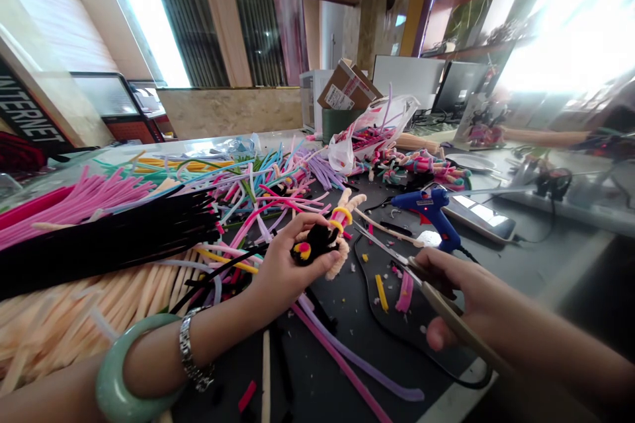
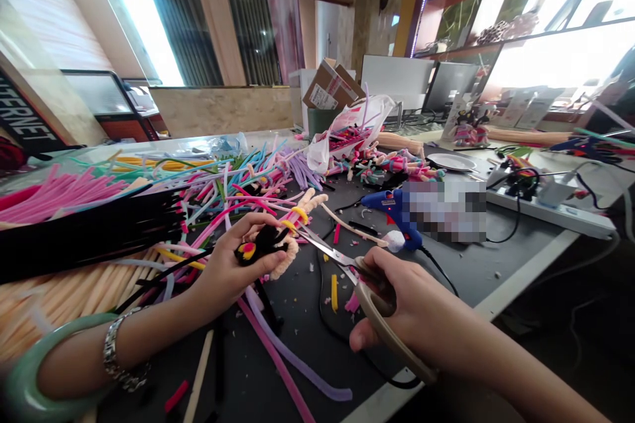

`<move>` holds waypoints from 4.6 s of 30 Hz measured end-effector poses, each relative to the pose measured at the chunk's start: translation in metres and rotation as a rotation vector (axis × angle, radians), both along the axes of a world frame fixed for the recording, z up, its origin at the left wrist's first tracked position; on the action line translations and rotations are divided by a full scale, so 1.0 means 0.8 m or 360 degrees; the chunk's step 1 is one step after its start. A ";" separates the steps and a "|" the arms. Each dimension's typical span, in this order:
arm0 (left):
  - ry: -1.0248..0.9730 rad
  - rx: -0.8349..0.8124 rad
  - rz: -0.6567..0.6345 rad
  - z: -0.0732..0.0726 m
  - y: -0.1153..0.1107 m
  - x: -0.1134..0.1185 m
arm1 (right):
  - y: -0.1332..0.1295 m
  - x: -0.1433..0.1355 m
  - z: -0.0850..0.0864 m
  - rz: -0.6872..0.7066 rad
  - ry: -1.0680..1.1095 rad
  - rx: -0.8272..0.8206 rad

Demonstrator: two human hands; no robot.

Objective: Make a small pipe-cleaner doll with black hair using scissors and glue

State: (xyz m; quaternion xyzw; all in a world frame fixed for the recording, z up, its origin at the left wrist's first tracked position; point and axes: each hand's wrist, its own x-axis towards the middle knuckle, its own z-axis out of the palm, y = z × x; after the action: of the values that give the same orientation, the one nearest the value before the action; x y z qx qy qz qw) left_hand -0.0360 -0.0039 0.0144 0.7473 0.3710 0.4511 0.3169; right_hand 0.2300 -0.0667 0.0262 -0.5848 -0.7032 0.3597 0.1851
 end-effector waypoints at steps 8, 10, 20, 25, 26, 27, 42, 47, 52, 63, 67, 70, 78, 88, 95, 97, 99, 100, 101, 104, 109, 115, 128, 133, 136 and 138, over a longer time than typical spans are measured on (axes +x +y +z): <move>-0.0087 0.0022 -0.0241 -0.002 -0.006 -0.002 | -0.010 -0.028 0.002 -0.0112 0.0422 0.0034; -0.0073 0.0083 -0.0276 -0.002 -0.008 -0.001 | -0.011 -0.035 0.002 -0.0126 0.0511 0.0107; 0.0019 0.0444 -0.0291 -0.007 -0.010 -0.001 | 0.005 -0.068 0.030 0.0006 0.0923 0.0372; -0.0044 0.0325 -0.0269 -0.010 -0.012 0.001 | 0.008 -0.077 0.032 0.0123 0.0769 0.0532; -0.0059 0.0273 -0.0256 -0.010 -0.012 0.002 | 0.008 -0.077 0.032 0.0143 0.0743 0.0579; -0.0070 0.0229 -0.0242 -0.011 -0.013 0.003 | 0.008 -0.076 0.031 0.0157 0.0710 0.0623; -0.0190 0.0277 -0.0197 -0.016 -0.008 0.001 | 0.006 -0.074 0.009 0.0079 0.0531 0.0770; -0.0234 0.0316 -0.0231 -0.017 -0.007 0.001 | 0.007 -0.074 0.003 0.0107 0.0640 0.0717; -0.0231 0.0325 -0.0226 -0.015 -0.008 0.000 | 0.006 -0.073 -0.004 0.0182 0.0807 0.0637; -0.0134 0.0431 -0.0192 -0.019 -0.005 -0.004 | 0.003 -0.071 -0.001 0.0230 0.0975 0.0414; -0.0106 0.0544 -0.0182 -0.019 -0.006 -0.002 | 0.002 -0.071 0.007 0.0163 0.0934 0.0464; -0.0095 0.0699 -0.0216 -0.020 -0.007 -0.001 | -0.002 -0.071 0.014 0.0132 0.0943 0.0514; 0.0105 0.1307 -0.0308 -0.016 -0.007 -0.010 | -0.021 -0.079 0.026 0.0127 0.0827 0.0543; 0.0180 0.1508 -0.0260 -0.012 -0.008 -0.009 | -0.024 -0.090 0.013 0.0043 0.1280 0.0270; 0.0173 0.1502 -0.0238 -0.016 -0.007 -0.012 | -0.022 -0.093 -0.002 0.0026 0.1523 0.0268; 0.0166 0.1487 -0.0226 -0.017 -0.007 -0.012 | -0.023 -0.093 -0.002 0.0067 0.1563 0.0241; 0.0168 0.1492 -0.0232 -0.017 -0.006 -0.011 | -0.023 -0.094 -0.001 0.0088 0.1577 0.0228; 0.0171 0.1501 -0.0234 -0.017 -0.006 -0.011 | -0.022 -0.094 -0.001 0.0094 0.1579 0.0223; 0.0174 0.1506 -0.0230 -0.018 -0.006 -0.012 | -0.021 -0.094 -0.001 0.0100 0.1583 0.0220; 0.0173 0.1491 -0.0213 -0.019 -0.005 -0.012 | -0.020 -0.093 -0.004 0.0126 0.1617 0.0209; 0.0150 0.1445 -0.0240 -0.021 -0.006 -0.012 | -0.019 -0.092 -0.007 0.0167 0.1607 0.0228; 0.0278 0.1377 -0.0195 -0.010 -0.011 -0.011 | -0.017 -0.092 -0.004 0.0163 0.1522 0.0302; 0.0173 0.0999 0.0061 -0.005 -0.009 -0.003 | -0.004 -0.073 0.014 0.0062 0.1212 0.0437; 0.0072 0.0707 0.0148 -0.007 -0.006 -0.004 | 0.002 -0.057 0.028 -0.0030 0.0887 0.0360; 0.0008 0.0675 0.0060 -0.005 -0.005 -0.004 | 0.008 -0.048 0.032 -0.0008 0.0706 0.0369; 0.0034 0.0721 0.0032 -0.003 -0.005 -0.003 | 0.011 -0.043 0.033 0.0039 0.0614 0.0348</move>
State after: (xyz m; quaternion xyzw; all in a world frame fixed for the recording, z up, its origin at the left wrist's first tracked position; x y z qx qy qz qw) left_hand -0.0387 -0.0082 0.0120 0.8004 0.2710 0.5181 0.1325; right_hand 0.1953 -0.0577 0.0523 -0.4730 -0.6966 0.3887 0.3741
